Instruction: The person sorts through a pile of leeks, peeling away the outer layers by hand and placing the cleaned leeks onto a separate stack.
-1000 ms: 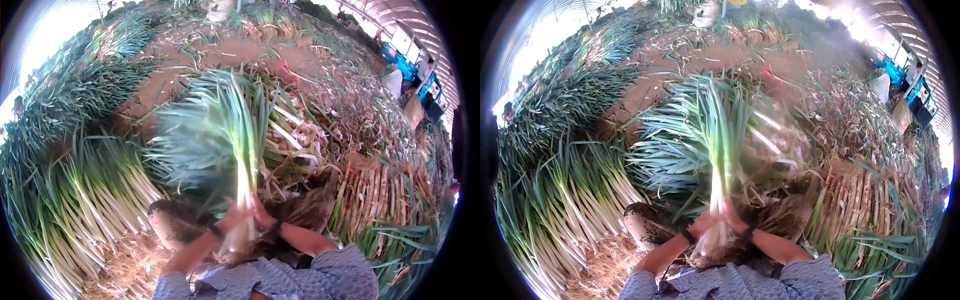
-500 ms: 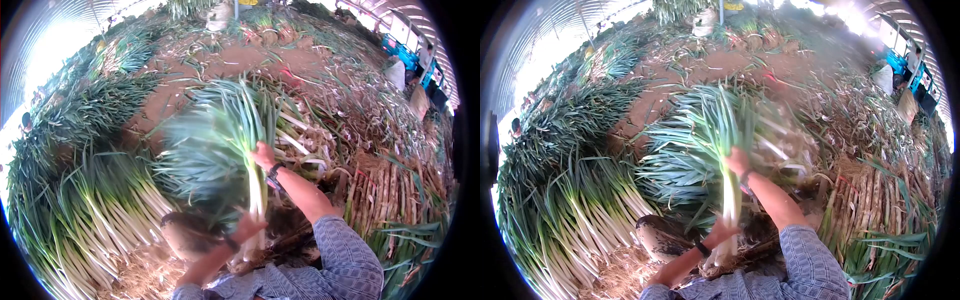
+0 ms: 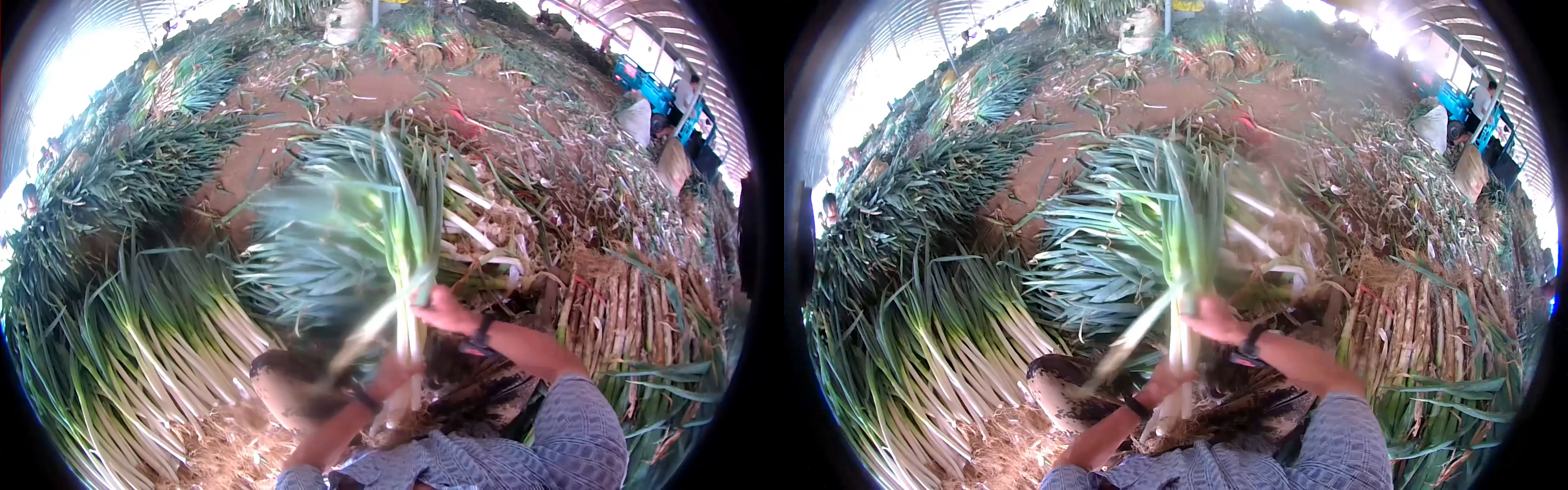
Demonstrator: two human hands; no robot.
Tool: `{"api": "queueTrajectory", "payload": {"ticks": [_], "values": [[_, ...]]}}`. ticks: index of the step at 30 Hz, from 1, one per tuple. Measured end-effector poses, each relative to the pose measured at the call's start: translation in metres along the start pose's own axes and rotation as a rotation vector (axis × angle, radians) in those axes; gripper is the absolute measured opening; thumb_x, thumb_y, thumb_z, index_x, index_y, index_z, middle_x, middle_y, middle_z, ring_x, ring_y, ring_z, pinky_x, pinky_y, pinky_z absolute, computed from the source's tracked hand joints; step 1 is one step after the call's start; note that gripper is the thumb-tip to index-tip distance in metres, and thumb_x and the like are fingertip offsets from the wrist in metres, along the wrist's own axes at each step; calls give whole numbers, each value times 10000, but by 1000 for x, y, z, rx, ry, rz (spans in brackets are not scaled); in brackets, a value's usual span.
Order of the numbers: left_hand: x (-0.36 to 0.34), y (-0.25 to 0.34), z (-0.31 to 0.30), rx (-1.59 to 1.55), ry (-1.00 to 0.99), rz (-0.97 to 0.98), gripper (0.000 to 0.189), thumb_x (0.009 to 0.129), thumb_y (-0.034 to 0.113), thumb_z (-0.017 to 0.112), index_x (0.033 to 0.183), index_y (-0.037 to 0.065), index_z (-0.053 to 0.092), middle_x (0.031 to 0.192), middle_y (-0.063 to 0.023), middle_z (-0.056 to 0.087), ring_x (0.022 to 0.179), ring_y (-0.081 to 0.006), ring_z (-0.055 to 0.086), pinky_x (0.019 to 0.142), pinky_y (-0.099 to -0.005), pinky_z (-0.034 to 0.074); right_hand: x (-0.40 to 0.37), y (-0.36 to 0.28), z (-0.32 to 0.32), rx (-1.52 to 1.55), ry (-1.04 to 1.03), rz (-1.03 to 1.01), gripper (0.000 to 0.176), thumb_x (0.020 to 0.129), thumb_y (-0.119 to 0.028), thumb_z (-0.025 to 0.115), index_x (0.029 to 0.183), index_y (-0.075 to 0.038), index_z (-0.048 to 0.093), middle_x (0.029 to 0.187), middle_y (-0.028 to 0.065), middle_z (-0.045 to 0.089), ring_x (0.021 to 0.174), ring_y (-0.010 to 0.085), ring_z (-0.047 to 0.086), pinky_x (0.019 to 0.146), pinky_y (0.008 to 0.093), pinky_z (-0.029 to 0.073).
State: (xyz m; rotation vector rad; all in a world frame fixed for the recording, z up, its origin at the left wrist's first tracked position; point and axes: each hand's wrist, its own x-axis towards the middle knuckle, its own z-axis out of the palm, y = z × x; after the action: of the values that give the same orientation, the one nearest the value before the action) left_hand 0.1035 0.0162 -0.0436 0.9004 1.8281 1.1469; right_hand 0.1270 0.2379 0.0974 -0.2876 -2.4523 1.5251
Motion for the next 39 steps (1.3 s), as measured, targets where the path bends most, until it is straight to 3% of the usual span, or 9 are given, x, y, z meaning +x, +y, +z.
{"api": "queueTrajectory", "payload": {"ticks": [3, 6, 11, 16, 20, 25, 30, 34, 39], "values": [[8, -29, 6, -107, -4, 209, 460, 835, 232, 812, 1190, 2, 631, 1011, -111, 707, 881, -176, 664, 783, -330, 557, 6, -25, -98, 263, 368, 275, 97, 896, -93, 663, 951, -32, 611, 889, 90, 651, 709, 173, 659, 712, 326, 592], [3, 3, 2, -90, -64, -87, 485, 845, 300, 797, 1198, 11, 630, 1007, -105, 712, 882, -196, 688, 799, -340, 563, 23, -44, -194, 943, 1190, 119, 271, 1019, -335, 561, 876, -107, 584, 739, 0, 581, 606, 105, 549, 578, 247, 477], [-8, 65, -31, -89, -59, 61, 543, 830, 438, 770, 1132, 8, 632, 964, -140, 688, 848, -256, 672, 773, -406, 533, -28, 16, -51, 725, 227, 739, 364, 988, -455, 599, 1121, -115, 602, 844, 10, 577, 722, 124, 588, 599, 331, 505], [-56, 128, -85, 265, 74, -122, 703, 780, 432, 776, 1182, -53, 463, 900, -225, 671, 870, -340, 693, 760, -445, 540, -2, -2, 72, 1408, -107, 449, 613, 981, -514, 569, 1330, -18, 481, 1147, 123, 621, 1069, 265, 611, 926, 424, 518], [-117, 173, -133, 367, 156, -142, 697, 761, 383, 748, 1175, -67, 416, 864, -266, 671, 838, -424, 692, 761, -478, 551, 9, -76, 102, 1306, 89, 355, 685, 947, -504, 614, 1404, -38, 407, 1222, 118, 590, 1070, 262, 604, 862, 431, 550], [-191, 169, -184, 197, 539, 210, 616, 844, 222, 708, 1326, -15, 406, 833, -171, 687, 705, -232, 693, 520, -297, 597, 38, -221, 140, 1142, -60, 73, 721, 980, -411, 599, 1521, -29, 313, 1418, 146, 522, 1194, 289, 574, 953, 473, 528], [-366, 214, -309, -453, 554, 569, 1103, 792, 518, 791, 1589, 134, 132, 1528, -231, 371, 1167, -320, 608, 894, -489, 580, 78, -393, 208, 723, -705, -508, 799, 916, -319, 688, 1517, -23, 252, 1424, 214, 502, 1360, 329, 471, 1088, 459, 417], [-541, 211, -443, 596, 1516, -350, 888, 809, 397, 748, 1475, 37, 282, 1300, -231, 572, 1041, -342, 663, 815, -509, 590, 58, -396, 234, 495, -767, -659, 1011, 825, -442, 765, 1524, 17, 197, 1482, 349, 370, 1378, 412, 424, 1155, 555, 339], [-731, 94, -455, 1213, 1678, -1097, 890, 809, 299, 682, 1548, 42, 256, 1415, -282, 496, 1110, -416, 618, 932, -529, 493, 99, -202, 271, 263, -497, -553, 653, 852, -232, 770, 1383, -5, 465, 1203, 96, 580, 1100, 221, 573, 991, 404, 477]]}}
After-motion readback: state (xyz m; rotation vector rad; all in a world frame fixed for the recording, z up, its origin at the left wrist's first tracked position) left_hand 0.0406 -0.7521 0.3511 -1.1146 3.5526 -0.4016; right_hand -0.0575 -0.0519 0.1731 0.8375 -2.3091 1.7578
